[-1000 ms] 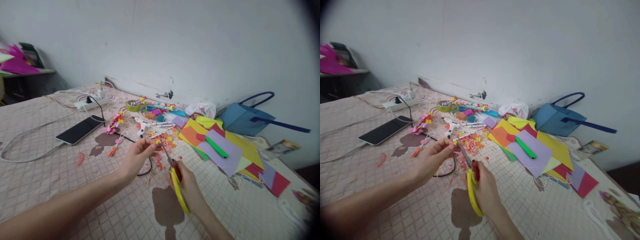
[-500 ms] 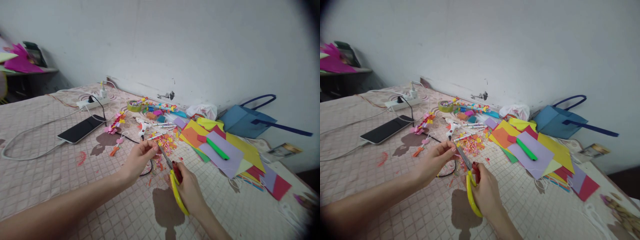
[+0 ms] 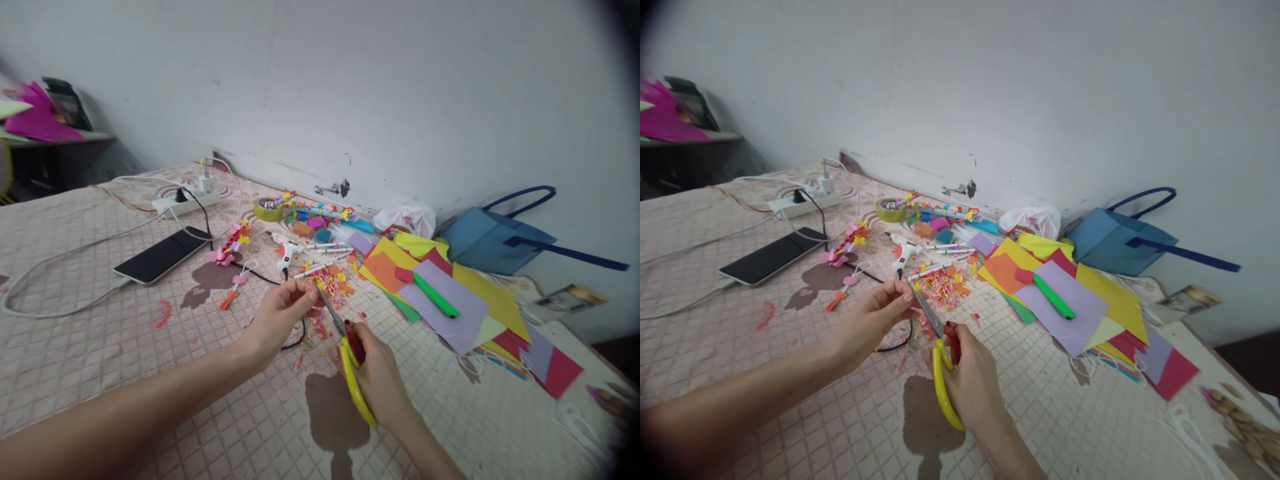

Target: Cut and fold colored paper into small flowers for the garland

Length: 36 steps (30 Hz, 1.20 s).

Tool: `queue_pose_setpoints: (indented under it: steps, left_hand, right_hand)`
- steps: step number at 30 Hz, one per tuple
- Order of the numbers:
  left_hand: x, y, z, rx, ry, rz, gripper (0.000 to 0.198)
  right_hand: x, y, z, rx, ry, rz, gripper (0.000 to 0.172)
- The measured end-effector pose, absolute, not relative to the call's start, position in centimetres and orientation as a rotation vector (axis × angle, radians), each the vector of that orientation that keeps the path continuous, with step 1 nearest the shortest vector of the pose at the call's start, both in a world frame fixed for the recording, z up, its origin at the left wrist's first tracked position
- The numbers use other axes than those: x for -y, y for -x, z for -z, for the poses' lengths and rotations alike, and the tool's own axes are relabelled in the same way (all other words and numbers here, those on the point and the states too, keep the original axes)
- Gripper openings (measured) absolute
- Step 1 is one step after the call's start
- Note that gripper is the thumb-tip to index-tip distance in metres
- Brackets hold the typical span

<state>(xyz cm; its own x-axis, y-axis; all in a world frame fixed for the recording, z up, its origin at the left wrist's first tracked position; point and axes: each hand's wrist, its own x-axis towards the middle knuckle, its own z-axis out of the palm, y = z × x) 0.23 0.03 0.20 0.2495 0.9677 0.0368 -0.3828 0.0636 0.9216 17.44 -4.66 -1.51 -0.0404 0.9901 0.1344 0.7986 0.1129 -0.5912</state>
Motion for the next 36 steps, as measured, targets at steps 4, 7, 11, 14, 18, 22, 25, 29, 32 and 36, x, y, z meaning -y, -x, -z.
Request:
queue_pose_setpoints:
  steps: [4,7,11,14,18,22,25,29,32,36]
  left_hand:
    - [0.02,-0.32,-0.32,-0.754,-1.007,-1.174,0.017]
    - [0.1,-0.41,-0.42,-0.767,-1.007,-1.181,0.017]
    - [0.17,-0.44,-0.42,-0.773,-1.012,-1.18,0.017]
    - [0.17,-0.42,-0.38,-0.768,-1.007,-1.178,0.016]
    - [0.17,-0.42,-0.44,-0.76,-0.999,-1.178,0.016]
    - [0.21,-0.45,-0.53,-0.763,-1.0,-1.179,0.016]
    - [0.18,-0.46,-0.46,-0.752,-0.999,-1.181,0.017]
    - [0.09,-0.43,-0.25,-0.732,-1.0,-1.168,0.017]
    - [0.1,-0.42,-0.23,-0.732,-0.992,-1.16,0.018]
    - [0.22,-0.46,-0.4,-0.747,-0.987,-1.17,0.017]
  right_hand:
    - [4.57,-17.58,1.64,1.905,1.72,-0.462,0.015]
    - [4.54,-17.56,1.71,1.902,1.719,-0.461,0.017]
    - [4.58,-17.43,1.62,1.895,1.728,-0.477,0.019]
    - [4.64,-17.35,1.53,1.893,1.733,-0.5,0.018]
    - [4.7,-17.29,1.47,1.874,1.737,-0.541,0.018]
    - [4.67,-17.27,1.5,1.872,1.738,-0.54,0.02]
    - [4.65,-17.29,1.57,1.881,1.728,-0.516,0.021]
    - [4.7,-17.33,1.64,1.899,1.711,-0.505,0.022]
    - [4.75,-17.39,1.69,1.899,1.724,-0.507,0.02]
    - [4.78,-17.41,1.71,1.888,1.74,-0.525,0.02]
